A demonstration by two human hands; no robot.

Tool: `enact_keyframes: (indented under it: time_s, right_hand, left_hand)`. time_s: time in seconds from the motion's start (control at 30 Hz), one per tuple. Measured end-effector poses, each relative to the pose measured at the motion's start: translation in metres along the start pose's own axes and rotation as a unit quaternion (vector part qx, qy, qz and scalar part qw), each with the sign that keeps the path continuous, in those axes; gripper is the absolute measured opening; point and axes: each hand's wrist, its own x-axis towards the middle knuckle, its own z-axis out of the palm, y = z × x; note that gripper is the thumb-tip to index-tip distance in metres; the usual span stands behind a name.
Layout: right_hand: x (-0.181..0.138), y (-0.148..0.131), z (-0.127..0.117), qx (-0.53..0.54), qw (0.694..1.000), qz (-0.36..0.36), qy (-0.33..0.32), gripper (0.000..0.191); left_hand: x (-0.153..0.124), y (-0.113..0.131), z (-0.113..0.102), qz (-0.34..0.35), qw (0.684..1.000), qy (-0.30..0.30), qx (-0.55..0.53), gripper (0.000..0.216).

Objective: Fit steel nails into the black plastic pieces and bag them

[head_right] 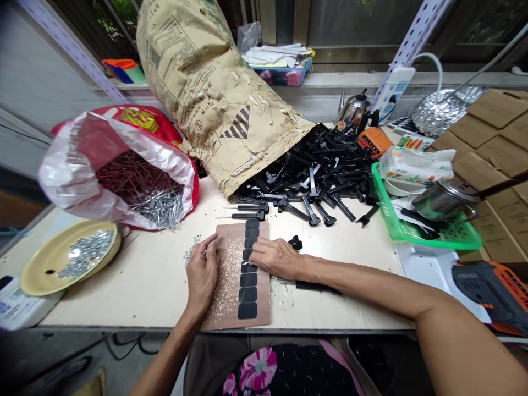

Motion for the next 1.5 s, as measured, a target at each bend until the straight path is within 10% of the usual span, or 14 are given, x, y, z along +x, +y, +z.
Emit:
enact_keyframes:
  time_s: [0.37, 0.53, 0.8, 1.13, 1.5]
  right_hand:
    - [-0.072, 0.014, -0.056, 0.105, 0.973, 0.171, -0.115, 0.024]
    - [-0.008, 0.022, -0.052, 0.043, 0.989, 0.131, -0.058, 0.031]
    - [0.136, 0.048, 0.026, -0.094, 0.983, 0.111, -0.108, 0.028]
    - [0.13, 0.035, 0.014, -0.048, 0.995, 0.092, -0.002, 0.02]
    - [0.112, 0.008, -0.011, 0.165, 0.973, 0.123, 0.106, 0.022]
  left_hand:
    - [-0.002, -0.001, -0.003, -0.01, 1.0, 0.0, -0.023, 0.032]
    - [-0.005, 0.0, -0.003, -0.007, 0.999, 0.013, -0.035, 0.03]
    - [0.011, -0.034, -0.045, 0.025, 0.985, 0.099, 0.137, 0.029]
    - [0.056, -0.066, -0.046, 0.112, 0.953, -0.055, 0.277, 0.027]
    - [0.058, -0.055, -0.053, -0.049, 0.999, -0.012, 0.005, 0.015]
